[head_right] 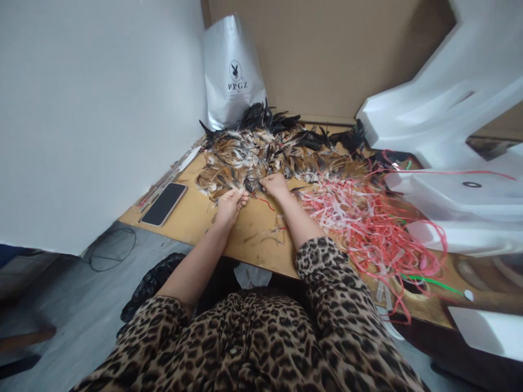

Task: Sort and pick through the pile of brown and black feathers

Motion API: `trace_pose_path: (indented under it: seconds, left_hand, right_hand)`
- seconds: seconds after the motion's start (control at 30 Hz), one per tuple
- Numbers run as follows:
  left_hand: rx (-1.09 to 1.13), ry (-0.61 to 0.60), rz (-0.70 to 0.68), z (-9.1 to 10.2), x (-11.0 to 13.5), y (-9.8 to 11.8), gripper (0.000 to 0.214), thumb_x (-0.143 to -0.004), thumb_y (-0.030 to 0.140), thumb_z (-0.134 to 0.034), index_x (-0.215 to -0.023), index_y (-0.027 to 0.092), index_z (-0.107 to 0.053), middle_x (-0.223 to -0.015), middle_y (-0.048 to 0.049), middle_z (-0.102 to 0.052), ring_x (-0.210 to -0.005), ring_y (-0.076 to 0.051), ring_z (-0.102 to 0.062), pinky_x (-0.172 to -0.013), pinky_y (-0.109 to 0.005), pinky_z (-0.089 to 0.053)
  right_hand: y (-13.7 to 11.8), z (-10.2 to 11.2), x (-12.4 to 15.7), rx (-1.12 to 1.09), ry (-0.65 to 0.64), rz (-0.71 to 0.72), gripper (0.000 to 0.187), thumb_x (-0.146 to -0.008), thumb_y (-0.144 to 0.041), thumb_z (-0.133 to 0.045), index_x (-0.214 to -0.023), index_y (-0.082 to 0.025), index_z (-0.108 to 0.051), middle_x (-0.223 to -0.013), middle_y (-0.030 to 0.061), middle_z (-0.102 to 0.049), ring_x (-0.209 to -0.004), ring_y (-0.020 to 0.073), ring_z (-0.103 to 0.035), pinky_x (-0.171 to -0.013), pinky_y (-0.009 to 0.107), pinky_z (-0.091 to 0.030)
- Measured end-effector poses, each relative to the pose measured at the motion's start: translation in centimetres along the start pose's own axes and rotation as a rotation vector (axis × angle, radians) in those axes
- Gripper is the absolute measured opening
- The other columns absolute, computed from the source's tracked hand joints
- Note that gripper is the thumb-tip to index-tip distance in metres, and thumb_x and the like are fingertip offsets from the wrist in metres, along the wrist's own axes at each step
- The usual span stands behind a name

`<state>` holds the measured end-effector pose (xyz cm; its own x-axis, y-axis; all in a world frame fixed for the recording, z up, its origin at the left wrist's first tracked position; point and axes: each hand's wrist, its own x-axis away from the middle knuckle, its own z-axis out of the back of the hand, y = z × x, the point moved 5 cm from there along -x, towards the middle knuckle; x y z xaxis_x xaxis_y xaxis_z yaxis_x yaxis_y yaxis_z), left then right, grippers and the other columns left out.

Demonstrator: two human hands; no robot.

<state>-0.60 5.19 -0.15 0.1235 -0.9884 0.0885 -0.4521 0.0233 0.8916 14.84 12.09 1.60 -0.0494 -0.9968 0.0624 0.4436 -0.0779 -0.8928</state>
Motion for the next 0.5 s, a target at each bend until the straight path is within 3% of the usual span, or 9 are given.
trace_pose_path:
  seconds: [0.2,0.3,0.4,0.5]
  left_hand:
    - [-0.012,-0.009,-0.003,0.1,-0.1,-0.1,0.021,-0.065,0.031,-0.069,-0.072,0.012,-0.063,-0.065,-0.0022,-0.063,-0.052,-0.004,-0.053,-0.052,-0.016,-0.040]
    - [-0.006,-0.024,-0.003,0.0,-0.1,-0.1,0.021,-0.065,0.031,-0.069,-0.071,0.011,-0.063,-0.064,-0.0020,-0.063,-0.051,-0.004,-0.053,-0.051,-0.016,-0.040]
    - [0.031,-0.026,0.024,0.0,0.1,0.0,0.020,-0.066,0.029,-0.069,-0.072,0.011,-0.062,-0.066,-0.0022,-0.064,-0.052,-0.003,-0.054,-0.052,-0.015,-0.041]
    - [0.118,-0.039,0.076,-0.2,0.1,-0.1,0.016,-0.067,0.024,-0.069,-0.074,0.011,-0.062,-0.069,-0.0026,-0.065,-0.056,-0.003,-0.056,-0.053,-0.014,-0.041]
  right_hand:
    - [-0.9,-1.3,-1.8,0.278,-0.019,0.043,0.029,-0.065,-0.038,-0.057,-0.049,-0.014,-0.062,-0.042,0.0027,-0.054,-0.040,0.0102,-0.046,-0.045,0.022,-0.034]
    - [-1.0,-1.9,-2.0,0.286,-0.042,0.031,0.020,-0.061,-0.030,-0.060,-0.048,-0.014,-0.061,-0.042,0.0021,-0.053,-0.041,0.0092,-0.045,-0.045,0.022,-0.032]
    - [-0.9,-1.7,-1.5,0.113,-0.040,0.020,0.012,-0.058,-0.023,-0.060,-0.051,-0.013,-0.060,-0.040,-0.0014,-0.049,-0.040,0.0072,-0.040,-0.043,0.021,-0.030]
    - [-0.6,-0.8,-0.5,-0.213,-0.047,-0.027,0.014,-0.058,-0.028,-0.062,-0.060,-0.014,-0.059,-0.038,-0.0055,-0.043,-0.035,0.0051,-0.031,-0.039,0.021,-0.023]
